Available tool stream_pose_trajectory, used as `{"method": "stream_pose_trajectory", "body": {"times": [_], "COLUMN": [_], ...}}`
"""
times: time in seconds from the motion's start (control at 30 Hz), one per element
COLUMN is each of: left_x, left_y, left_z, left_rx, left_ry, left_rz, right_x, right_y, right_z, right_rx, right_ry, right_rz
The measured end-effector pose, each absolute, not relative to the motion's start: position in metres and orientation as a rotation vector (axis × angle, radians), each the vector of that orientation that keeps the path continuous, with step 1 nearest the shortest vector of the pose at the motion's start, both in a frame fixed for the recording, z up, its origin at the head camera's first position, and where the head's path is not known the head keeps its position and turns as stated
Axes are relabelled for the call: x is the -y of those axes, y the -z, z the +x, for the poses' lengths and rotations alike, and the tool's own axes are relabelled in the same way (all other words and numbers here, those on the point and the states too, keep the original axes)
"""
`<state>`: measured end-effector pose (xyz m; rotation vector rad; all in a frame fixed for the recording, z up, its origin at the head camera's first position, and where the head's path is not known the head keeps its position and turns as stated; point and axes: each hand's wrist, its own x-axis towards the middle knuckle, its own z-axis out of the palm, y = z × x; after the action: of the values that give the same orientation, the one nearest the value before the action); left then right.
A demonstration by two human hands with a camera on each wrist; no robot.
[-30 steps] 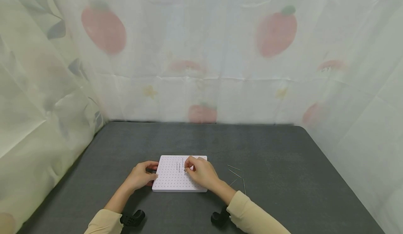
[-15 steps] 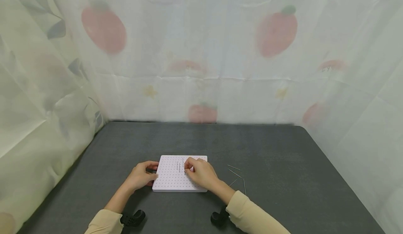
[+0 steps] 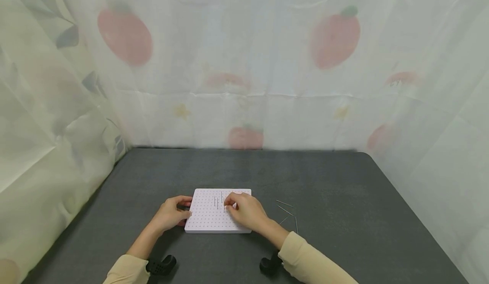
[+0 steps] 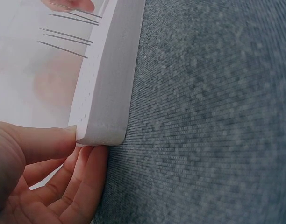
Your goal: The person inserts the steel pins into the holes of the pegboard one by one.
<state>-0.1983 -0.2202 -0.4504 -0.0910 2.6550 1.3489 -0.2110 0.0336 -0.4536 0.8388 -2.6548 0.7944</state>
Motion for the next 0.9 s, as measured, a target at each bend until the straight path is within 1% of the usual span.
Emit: {"method": "stream_pose_trajectory", "body": {"times": [0.37, 0.7, 0.9], "left_x": [0.221, 0.222, 0.222], "left_y": [0.449, 0.447, 0.446], "left_z": [-0.198, -0.197, -0.197], "left_rx": [-2.657, -2.655, -2.657], "left_ry": [-1.345, -1.343, -1.341], "left_rz": [-0.083, -0.076, -0.073], "right_x": [-0.055, -0.085, -0.103], "right_y": [0.448, 0.443, 0.438], "right_z": [-0.209, -0.208, -0.209], "right_rx": [2.646, 2.687, 2.712], "right_ry": [-0.824, -0.899, -0.873], "right_rz": [0.904, 1.069, 1.113]}}
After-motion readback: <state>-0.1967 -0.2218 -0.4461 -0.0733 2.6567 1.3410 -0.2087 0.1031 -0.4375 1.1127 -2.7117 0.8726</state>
